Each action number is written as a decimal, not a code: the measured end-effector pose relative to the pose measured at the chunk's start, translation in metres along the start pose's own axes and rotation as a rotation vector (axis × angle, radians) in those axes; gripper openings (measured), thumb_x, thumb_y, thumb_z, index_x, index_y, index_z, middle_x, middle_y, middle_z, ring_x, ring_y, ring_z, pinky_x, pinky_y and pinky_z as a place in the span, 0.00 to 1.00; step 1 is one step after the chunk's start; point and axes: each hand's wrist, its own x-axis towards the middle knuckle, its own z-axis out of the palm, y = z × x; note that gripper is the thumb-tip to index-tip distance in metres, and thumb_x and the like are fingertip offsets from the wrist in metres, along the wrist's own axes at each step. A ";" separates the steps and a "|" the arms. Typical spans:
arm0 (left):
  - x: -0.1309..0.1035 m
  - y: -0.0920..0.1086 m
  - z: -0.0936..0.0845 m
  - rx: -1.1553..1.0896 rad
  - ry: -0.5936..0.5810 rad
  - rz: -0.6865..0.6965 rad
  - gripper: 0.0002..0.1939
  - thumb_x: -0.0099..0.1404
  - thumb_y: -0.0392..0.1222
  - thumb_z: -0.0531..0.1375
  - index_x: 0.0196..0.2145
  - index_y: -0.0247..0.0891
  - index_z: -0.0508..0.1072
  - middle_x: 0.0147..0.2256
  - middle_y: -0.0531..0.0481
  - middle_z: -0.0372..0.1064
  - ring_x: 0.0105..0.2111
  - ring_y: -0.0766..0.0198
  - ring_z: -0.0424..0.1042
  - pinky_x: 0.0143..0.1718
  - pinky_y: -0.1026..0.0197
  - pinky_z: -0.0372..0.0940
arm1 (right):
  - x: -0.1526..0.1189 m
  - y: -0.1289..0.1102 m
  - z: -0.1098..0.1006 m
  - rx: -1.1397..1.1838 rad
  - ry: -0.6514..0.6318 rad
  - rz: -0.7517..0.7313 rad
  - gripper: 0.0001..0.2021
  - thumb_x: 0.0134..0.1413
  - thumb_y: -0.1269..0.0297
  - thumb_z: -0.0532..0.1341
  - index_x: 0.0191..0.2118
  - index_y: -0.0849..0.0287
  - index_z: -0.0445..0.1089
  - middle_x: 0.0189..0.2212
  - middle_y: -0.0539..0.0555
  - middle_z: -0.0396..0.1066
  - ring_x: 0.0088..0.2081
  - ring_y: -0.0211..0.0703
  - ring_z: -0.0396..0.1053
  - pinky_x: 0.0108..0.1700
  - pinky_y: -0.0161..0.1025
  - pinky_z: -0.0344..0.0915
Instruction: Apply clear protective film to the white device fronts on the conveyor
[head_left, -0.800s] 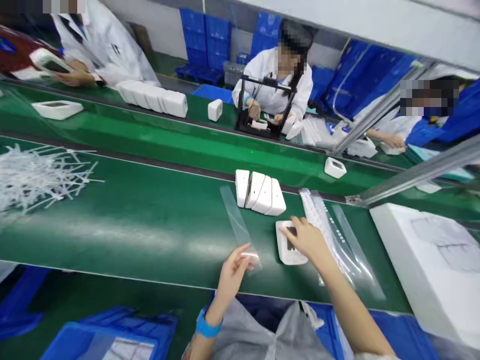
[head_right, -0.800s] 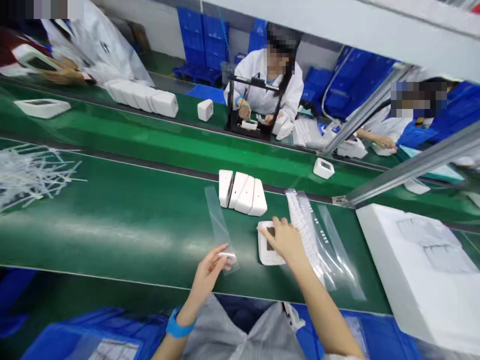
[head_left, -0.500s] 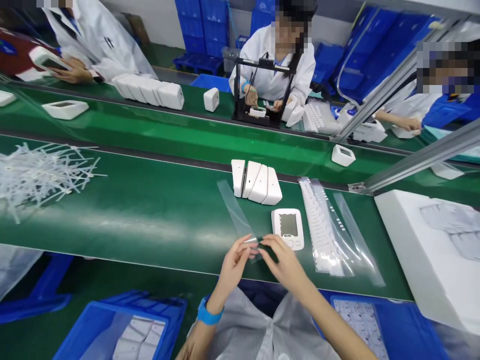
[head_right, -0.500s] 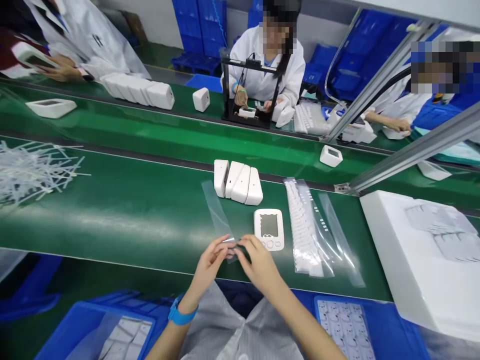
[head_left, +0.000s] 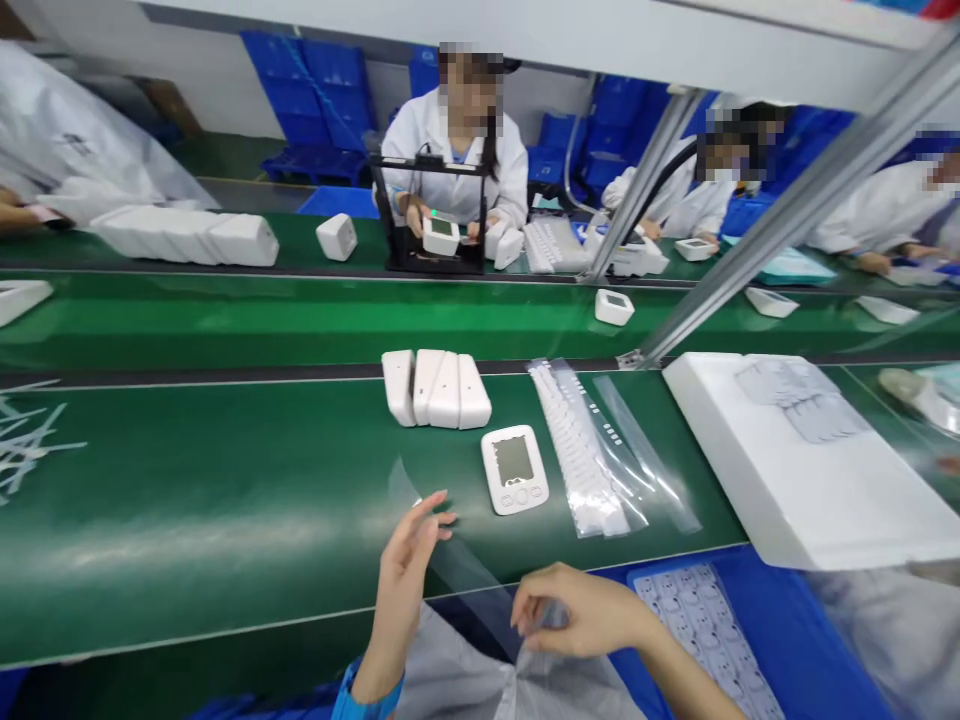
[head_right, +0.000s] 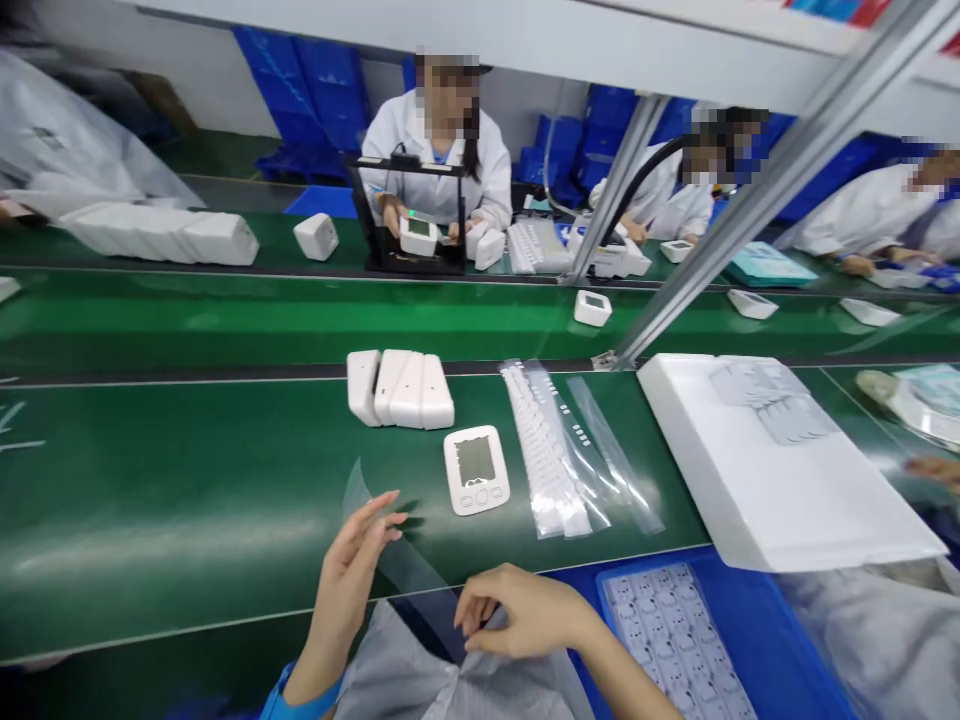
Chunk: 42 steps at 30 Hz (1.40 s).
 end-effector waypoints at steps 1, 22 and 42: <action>0.001 0.004 0.011 -0.011 -0.051 0.007 0.19 0.69 0.51 0.58 0.53 0.42 0.74 0.54 0.43 0.73 0.49 0.55 0.75 0.49 0.58 0.70 | -0.005 0.001 -0.002 0.068 0.074 0.014 0.12 0.50 0.68 0.69 0.42 0.57 0.74 0.38 0.52 0.77 0.40 0.42 0.75 0.45 0.39 0.71; -0.016 -0.015 0.034 0.234 -0.264 -0.030 0.25 0.70 0.55 0.55 0.62 0.51 0.65 0.67 0.48 0.56 0.66 0.48 0.56 0.65 0.44 0.55 | -0.037 0.108 -0.185 -0.900 1.115 0.226 0.18 0.63 0.60 0.55 0.51 0.65 0.71 0.64 0.72 0.56 0.67 0.70 0.49 0.61 0.70 0.53; 0.000 -0.005 0.042 -0.261 -0.398 -0.310 0.30 0.65 0.66 0.54 0.49 0.39 0.78 0.50 0.38 0.76 0.53 0.45 0.73 0.56 0.43 0.66 | 0.009 0.037 -0.097 -0.686 1.004 -0.349 0.14 0.65 0.72 0.53 0.50 0.56 0.72 0.50 0.59 0.76 0.54 0.49 0.73 0.55 0.51 0.71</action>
